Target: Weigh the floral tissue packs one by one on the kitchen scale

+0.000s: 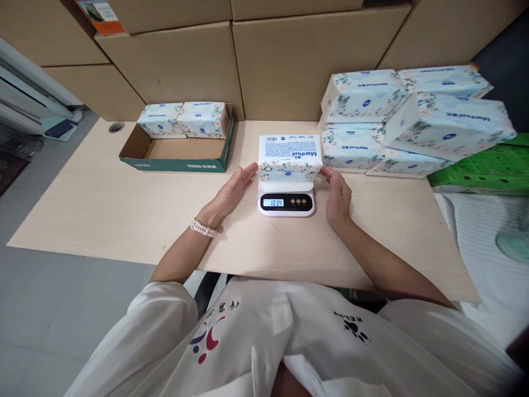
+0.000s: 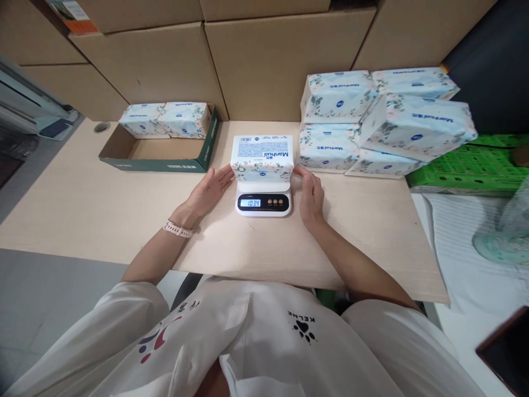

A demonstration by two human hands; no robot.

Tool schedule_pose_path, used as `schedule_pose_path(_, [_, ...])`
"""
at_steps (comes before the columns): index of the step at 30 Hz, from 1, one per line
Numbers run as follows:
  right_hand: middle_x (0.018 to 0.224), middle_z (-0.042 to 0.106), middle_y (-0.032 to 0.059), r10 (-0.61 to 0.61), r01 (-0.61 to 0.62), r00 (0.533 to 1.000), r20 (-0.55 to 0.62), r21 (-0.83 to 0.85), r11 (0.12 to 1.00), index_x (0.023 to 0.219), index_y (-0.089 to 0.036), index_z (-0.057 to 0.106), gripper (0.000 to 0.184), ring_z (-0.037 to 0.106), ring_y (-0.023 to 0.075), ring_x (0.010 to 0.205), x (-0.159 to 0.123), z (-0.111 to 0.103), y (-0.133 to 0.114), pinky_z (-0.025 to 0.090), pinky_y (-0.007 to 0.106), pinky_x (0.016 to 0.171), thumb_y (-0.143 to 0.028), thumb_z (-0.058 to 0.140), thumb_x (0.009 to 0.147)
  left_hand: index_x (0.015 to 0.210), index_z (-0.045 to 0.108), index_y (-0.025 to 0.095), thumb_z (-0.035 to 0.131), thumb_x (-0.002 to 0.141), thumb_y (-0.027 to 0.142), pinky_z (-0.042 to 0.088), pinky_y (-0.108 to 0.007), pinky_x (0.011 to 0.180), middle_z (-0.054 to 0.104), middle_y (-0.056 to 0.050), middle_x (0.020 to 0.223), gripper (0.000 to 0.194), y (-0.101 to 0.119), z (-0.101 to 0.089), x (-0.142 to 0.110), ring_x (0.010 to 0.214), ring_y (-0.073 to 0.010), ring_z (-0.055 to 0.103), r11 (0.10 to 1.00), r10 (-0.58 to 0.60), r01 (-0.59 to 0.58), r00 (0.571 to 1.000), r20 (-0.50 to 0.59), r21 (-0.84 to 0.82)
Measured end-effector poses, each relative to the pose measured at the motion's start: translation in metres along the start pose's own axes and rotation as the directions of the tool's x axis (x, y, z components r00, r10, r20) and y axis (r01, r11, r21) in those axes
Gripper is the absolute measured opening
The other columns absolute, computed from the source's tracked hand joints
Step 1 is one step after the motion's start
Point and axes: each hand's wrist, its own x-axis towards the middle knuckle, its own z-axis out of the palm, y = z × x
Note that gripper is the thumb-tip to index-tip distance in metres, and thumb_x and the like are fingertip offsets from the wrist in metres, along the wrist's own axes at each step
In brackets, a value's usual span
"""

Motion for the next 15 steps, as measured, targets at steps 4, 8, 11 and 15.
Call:
schedule_pose_path(4, [0.127, 0.081, 0.0056, -0.027, 0.027, 1.000, -0.016, -0.004, 1.000, 0.119, -0.029, 0.080, 0.058, 0.067, 0.0280, 0.133, -0.001, 0.000, -0.001, 0.044, 0.055, 0.125, -0.075, 0.049, 0.102, 0.138, 0.073, 0.024, 0.061, 0.096, 0.076, 0.021, -0.043, 0.140, 0.050, -0.008, 0.173, 0.068, 0.000, 0.001, -0.001, 0.170, -0.0294, 0.032, 1.000, 0.008, -0.009, 1.000, -0.015, -0.005])
schedule_pose_path(8, [0.130, 0.078, 0.0073, -0.048, 0.048, 0.999, -0.003, -0.023, 0.999, 0.124, -0.029, 0.079, 0.061, 0.065, 0.0292, 0.136, 0.001, 0.002, -0.004, 0.044, 0.056, 0.126, -0.077, 0.049, 0.101, 0.124, 0.076, 0.022, 0.066, 0.095, 0.065, 0.029, -0.044, 0.136, 0.061, -0.011, 0.162, 0.053, -0.003, 0.007, 0.002, 0.164, -0.0312, 0.042, 0.991, 0.132, -0.125, 0.979, -0.156, 0.053])
schedule_pose_path(11, [0.146, 0.072, 0.0079, -0.047, 0.052, 0.997, 0.062, -0.073, 0.996, 0.138, -0.031, 0.073, 0.068, 0.059, 0.0311, 0.146, 0.006, 0.007, -0.008, 0.040, 0.057, 0.129, -0.081, 0.048, 0.099, 0.129, 0.073, 0.024, 0.074, 0.091, 0.057, 0.031, -0.041, 0.134, 0.060, -0.010, 0.163, 0.050, -0.007, 0.012, 0.007, 0.162, -0.0292, 0.044, 0.977, 0.212, -0.201, 0.951, -0.226, 0.074])
schedule_pose_path(15, [0.153, 0.068, 0.0074, -0.068, 0.093, 0.984, 0.165, -0.149, 0.985, 0.147, -0.034, 0.067, 0.071, 0.055, 0.0342, 0.149, 0.009, 0.015, -0.017, 0.033, 0.063, 0.133, -0.082, 0.046, 0.098, 0.144, 0.067, 0.025, 0.076, 0.090, 0.056, 0.034, -0.042, 0.134, 0.055, -0.009, 0.168, 0.063, -0.009, 0.022, 0.011, 0.163, -0.0297, 0.043, 0.978, 0.210, -0.210, 0.972, -0.107, 0.017])
